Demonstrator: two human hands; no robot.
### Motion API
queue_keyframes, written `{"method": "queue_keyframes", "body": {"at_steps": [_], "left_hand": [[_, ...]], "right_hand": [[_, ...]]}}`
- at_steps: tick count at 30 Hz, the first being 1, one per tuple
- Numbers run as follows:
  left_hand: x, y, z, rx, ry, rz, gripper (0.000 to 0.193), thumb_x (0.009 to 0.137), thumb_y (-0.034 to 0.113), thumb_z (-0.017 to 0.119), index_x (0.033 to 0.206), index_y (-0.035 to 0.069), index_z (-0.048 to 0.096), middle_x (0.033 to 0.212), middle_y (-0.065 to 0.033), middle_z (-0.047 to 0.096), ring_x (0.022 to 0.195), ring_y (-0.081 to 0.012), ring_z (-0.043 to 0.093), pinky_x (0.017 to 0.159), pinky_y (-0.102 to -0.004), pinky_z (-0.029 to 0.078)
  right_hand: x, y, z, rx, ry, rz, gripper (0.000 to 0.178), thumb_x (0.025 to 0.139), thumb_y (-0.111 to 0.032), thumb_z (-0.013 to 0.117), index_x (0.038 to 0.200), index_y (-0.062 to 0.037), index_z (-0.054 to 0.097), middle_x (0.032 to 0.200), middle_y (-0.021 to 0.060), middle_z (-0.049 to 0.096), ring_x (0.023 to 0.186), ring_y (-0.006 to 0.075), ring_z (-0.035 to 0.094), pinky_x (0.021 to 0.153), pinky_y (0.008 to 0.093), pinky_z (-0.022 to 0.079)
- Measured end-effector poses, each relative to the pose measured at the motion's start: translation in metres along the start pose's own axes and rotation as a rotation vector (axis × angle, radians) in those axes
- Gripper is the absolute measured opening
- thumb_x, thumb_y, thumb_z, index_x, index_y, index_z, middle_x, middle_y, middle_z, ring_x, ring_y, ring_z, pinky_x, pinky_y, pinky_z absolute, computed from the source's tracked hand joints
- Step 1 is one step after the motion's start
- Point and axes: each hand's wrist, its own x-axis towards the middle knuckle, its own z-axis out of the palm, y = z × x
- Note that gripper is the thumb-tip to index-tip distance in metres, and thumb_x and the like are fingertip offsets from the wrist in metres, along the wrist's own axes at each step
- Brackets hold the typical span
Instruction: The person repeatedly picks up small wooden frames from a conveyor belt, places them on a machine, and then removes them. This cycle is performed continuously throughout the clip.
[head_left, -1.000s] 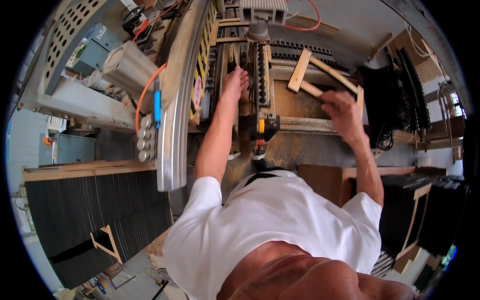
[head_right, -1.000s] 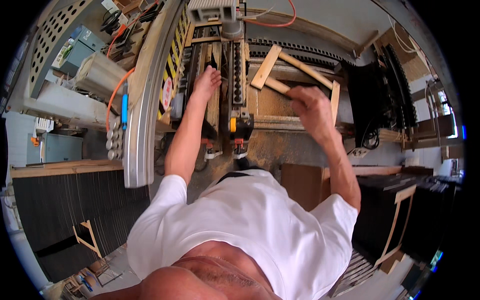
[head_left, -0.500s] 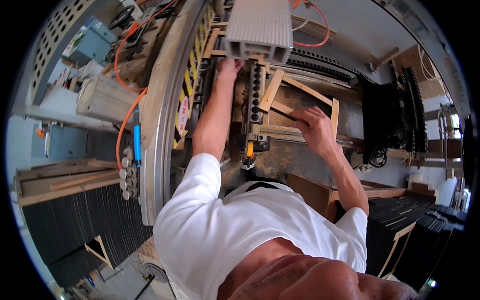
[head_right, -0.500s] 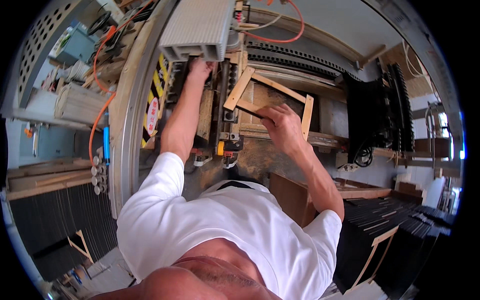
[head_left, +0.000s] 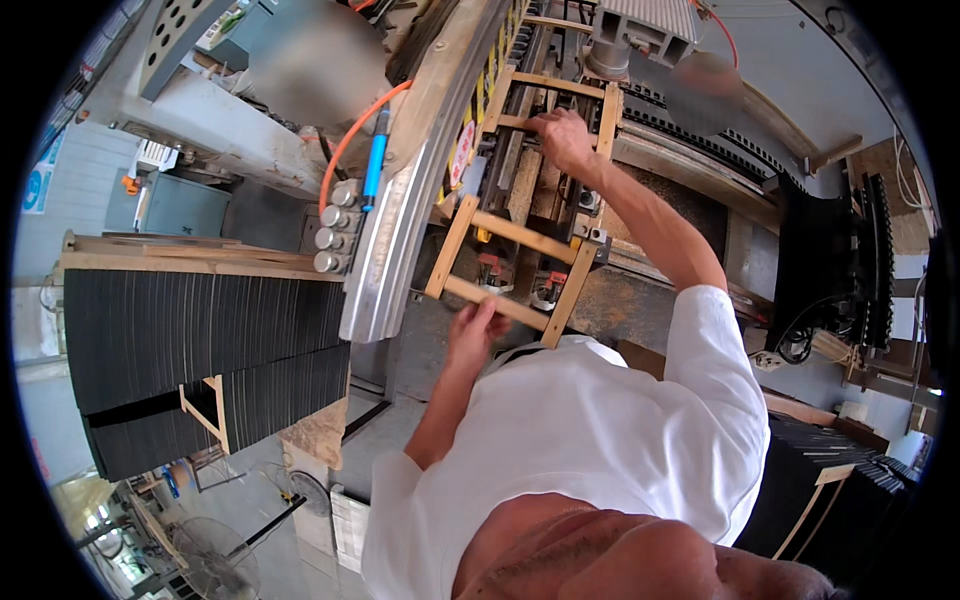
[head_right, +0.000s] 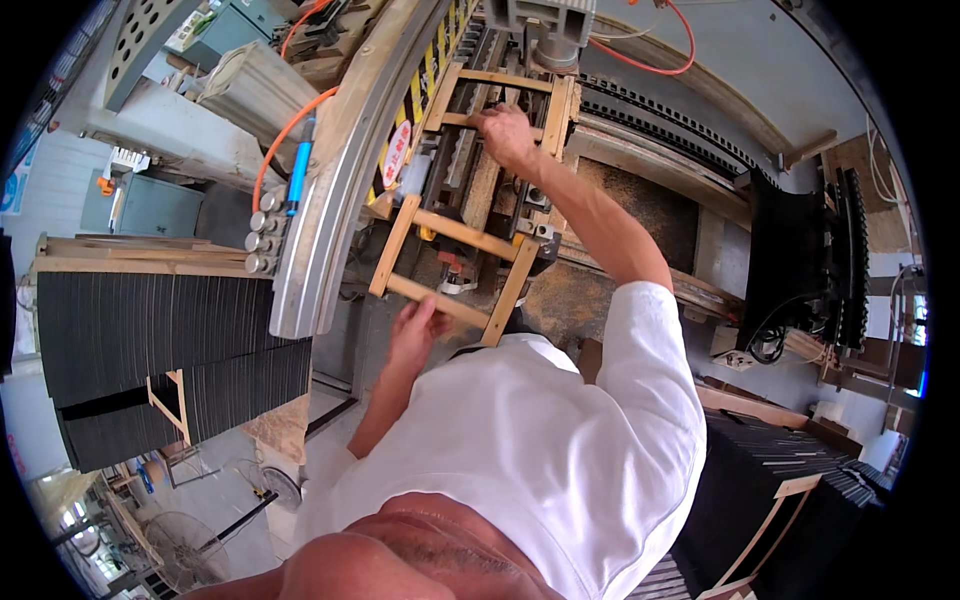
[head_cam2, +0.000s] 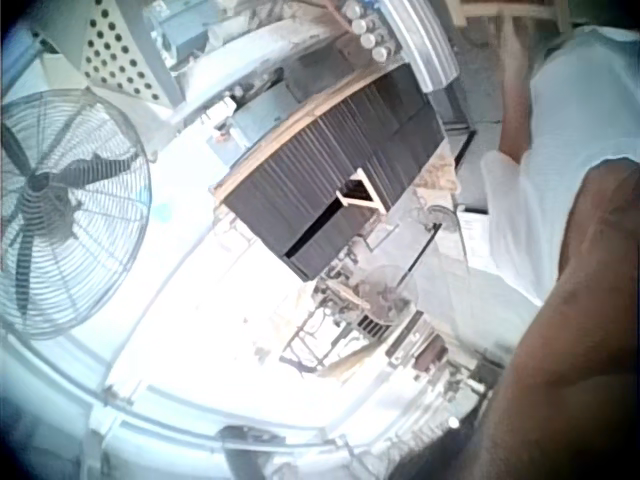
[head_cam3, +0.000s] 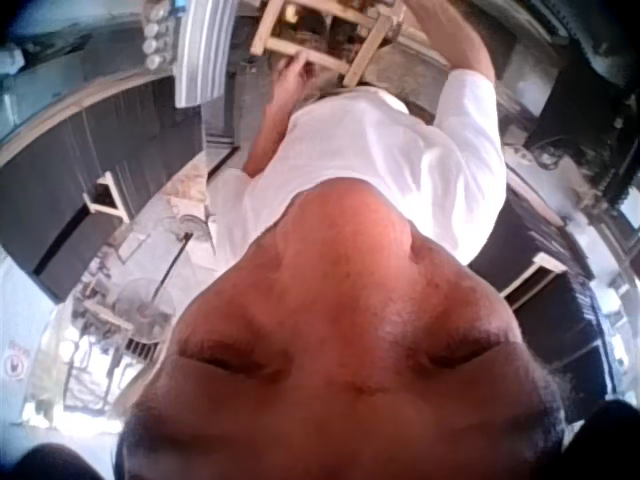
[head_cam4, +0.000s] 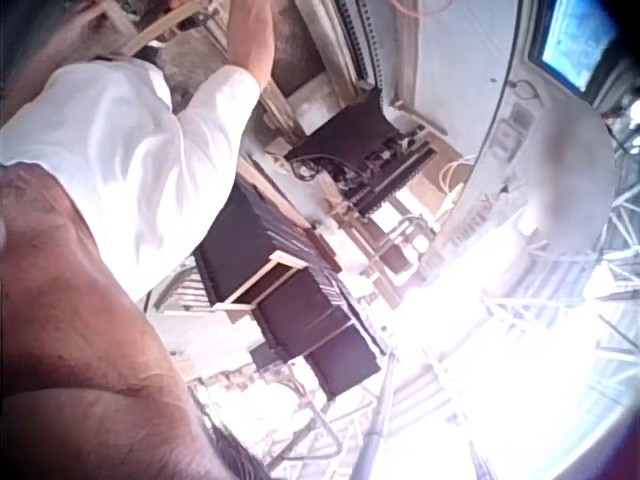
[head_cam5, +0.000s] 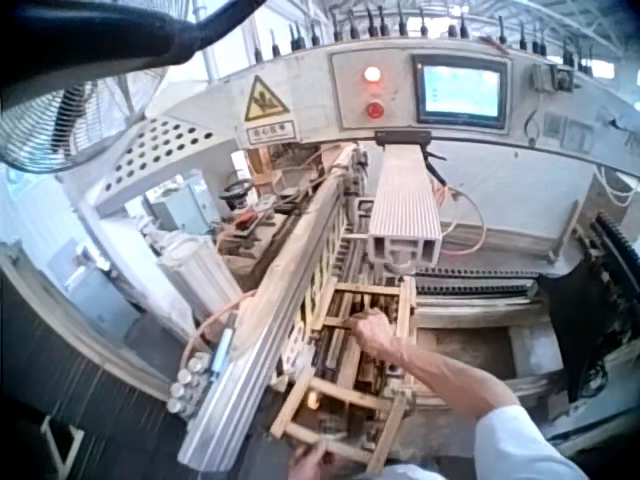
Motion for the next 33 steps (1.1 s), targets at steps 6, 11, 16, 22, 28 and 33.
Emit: {"method": "queue_keyframes", "body": {"at_steps": [6,11,16,22,28,33], "left_hand": [[-0.056,-0.024,-0.062,-0.103,0.206,-0.016,0.024,0.092,0.027,0.064,0.101,0.005,0.060,0.086,-0.0045,0.066,0.074,-0.0141,0.065,0.064,-0.0268,0.055],[-0.066,-0.041,-0.100,-0.148,0.348,-0.020,0.023,0.090,0.027,0.067,0.099,0.006,0.061,0.083,-0.0035,0.064,0.073,-0.0141,0.063,0.065,-0.0281,0.053],[-0.056,-0.065,-0.111,-0.339,0.363,-0.065,0.022,0.091,0.028,0.065,0.096,0.007,0.060,0.082,-0.0017,0.061,0.075,-0.0144,0.059,0.067,-0.0297,0.050],[-0.032,-0.075,-0.099,-0.547,0.329,-0.045,0.020,0.092,0.029,0.064,0.094,0.009,0.061,0.081,-0.0009,0.059,0.076,-0.0144,0.057,0.069,-0.0299,0.047],[-0.006,-0.067,-0.093,-0.694,0.403,0.008,0.014,0.092,0.023,0.064,0.094,0.010,0.063,0.082,-0.0002,0.065,0.077,-0.0143,0.062,0.069,-0.0267,0.051],[0.005,-0.078,-0.111,-0.738,0.404,0.070,0.012,0.093,0.021,0.063,0.094,0.010,0.064,0.082,0.0005,0.067,0.077,-0.0129,0.065,0.068,-0.0246,0.054]], "right_hand": [[0.035,0.019,0.001,-0.272,-0.190,-0.019,0.027,0.078,-0.009,0.061,0.103,-0.0149,0.068,0.089,0.0070,0.070,0.098,0.0239,0.061,0.084,0.0382,0.041],[0.065,0.053,0.016,-0.355,-0.148,-0.042,0.013,0.076,-0.012,0.064,0.087,-0.0135,0.069,0.084,0.0069,0.069,0.096,0.0252,0.060,0.084,0.0396,0.040],[0.096,0.076,0.021,-0.397,-0.194,-0.046,0.008,0.077,-0.010,0.066,0.083,-0.0132,0.069,0.078,0.0054,0.068,0.092,0.0259,0.060,0.086,0.0399,0.040],[0.118,0.098,0.026,-0.477,-0.242,-0.049,0.018,0.078,-0.003,0.059,0.090,-0.0132,0.069,0.078,0.0098,0.068,0.088,0.0263,0.063,0.082,0.0398,0.041],[0.118,0.135,0.055,-0.330,-0.028,-0.068,0.015,0.078,-0.006,0.061,0.087,-0.0131,0.070,0.077,0.0099,0.067,0.087,0.0272,0.062,0.081,0.0406,0.041],[0.127,0.121,0.053,-0.402,-0.105,-0.005,0.018,0.079,-0.007,0.063,0.092,-0.0147,0.070,0.096,0.0094,0.067,0.099,0.0279,0.061,0.087,0.0421,0.044]]}}
